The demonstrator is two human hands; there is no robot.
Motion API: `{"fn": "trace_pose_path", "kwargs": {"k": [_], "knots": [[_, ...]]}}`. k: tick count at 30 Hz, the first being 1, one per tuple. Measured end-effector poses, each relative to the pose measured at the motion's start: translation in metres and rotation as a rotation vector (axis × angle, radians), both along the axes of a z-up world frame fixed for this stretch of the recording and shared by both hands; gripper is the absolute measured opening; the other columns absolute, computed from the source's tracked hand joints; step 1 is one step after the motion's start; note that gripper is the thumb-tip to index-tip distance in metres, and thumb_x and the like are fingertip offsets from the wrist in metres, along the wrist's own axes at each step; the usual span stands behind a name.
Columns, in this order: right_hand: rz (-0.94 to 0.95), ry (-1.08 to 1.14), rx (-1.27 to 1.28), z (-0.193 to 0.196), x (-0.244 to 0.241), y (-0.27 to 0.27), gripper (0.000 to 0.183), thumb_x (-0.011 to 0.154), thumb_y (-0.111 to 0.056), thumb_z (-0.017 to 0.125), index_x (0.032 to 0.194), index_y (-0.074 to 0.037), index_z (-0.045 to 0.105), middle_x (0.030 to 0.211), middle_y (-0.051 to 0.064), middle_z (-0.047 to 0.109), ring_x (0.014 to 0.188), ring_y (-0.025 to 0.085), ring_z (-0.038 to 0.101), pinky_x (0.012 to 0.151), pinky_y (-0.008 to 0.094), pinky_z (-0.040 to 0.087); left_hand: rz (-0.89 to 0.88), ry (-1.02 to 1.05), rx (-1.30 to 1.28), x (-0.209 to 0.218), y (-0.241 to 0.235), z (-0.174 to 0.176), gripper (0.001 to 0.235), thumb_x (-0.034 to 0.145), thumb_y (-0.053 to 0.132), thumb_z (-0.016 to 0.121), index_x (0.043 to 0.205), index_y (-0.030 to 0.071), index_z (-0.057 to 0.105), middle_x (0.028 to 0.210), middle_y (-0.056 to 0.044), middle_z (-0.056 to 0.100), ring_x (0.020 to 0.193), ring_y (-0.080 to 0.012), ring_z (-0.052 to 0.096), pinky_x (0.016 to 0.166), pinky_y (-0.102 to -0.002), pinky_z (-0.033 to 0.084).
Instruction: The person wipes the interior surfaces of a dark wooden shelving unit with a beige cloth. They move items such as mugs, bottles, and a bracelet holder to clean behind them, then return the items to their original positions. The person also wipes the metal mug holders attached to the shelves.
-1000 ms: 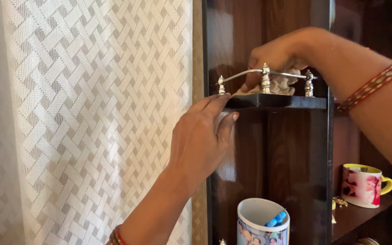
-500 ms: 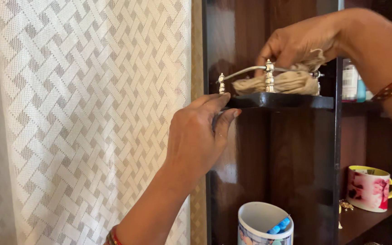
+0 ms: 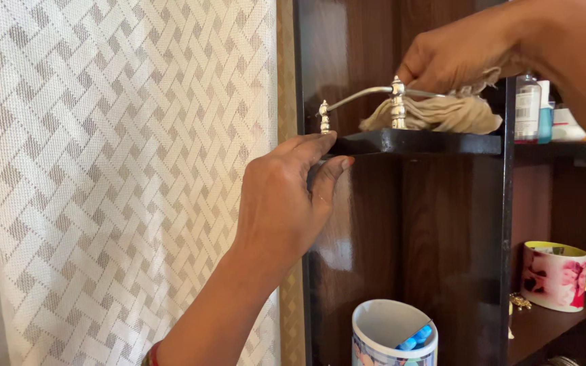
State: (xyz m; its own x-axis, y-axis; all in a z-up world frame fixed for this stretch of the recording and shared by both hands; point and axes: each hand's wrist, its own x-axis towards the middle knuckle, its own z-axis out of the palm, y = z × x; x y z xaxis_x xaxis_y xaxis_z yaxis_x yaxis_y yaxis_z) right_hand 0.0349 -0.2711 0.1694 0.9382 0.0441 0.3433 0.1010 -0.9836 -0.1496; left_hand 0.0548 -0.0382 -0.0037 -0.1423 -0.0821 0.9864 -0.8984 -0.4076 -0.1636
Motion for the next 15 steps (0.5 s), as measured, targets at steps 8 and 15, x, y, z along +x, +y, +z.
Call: {"fn": "trace_pose_path", "kwargs": {"k": [8, 15], "knots": [[0.239, 0.006, 0.072, 0.012, 0.012, 0.001, 0.041, 0.104, -0.037, 0.057, 0.107, -0.001, 0.076, 0.061, 0.009, 0.058, 0.043, 0.016, 0.04, 0.035, 0.034, 0.029, 0.014, 0.032, -0.004, -0.002, -0.001, -0.001, 0.026, 0.091, 0.017, 0.077, 0.109, -0.001, 0.076, 0.103, -0.017, 0.076, 0.07, -0.0289, 0.072, 0.064, -0.035, 0.056], [-0.207, 0.006, -0.31, 0.0, 0.012, 0.016, 0.031, 0.096, -0.026, 0.068, 0.106, 0.001, 0.076, 0.07, 0.01, 0.067, 0.057, 0.018, 0.057, 0.049, 0.033, 0.041, 0.014, 0.007, 0.004, -0.002, 0.0, -0.002, 0.026, 0.092, 0.016, 0.076, 0.111, -0.002, 0.075, 0.103, -0.017, 0.076, 0.074, -0.0291, 0.073, 0.067, -0.034, 0.057]]}}
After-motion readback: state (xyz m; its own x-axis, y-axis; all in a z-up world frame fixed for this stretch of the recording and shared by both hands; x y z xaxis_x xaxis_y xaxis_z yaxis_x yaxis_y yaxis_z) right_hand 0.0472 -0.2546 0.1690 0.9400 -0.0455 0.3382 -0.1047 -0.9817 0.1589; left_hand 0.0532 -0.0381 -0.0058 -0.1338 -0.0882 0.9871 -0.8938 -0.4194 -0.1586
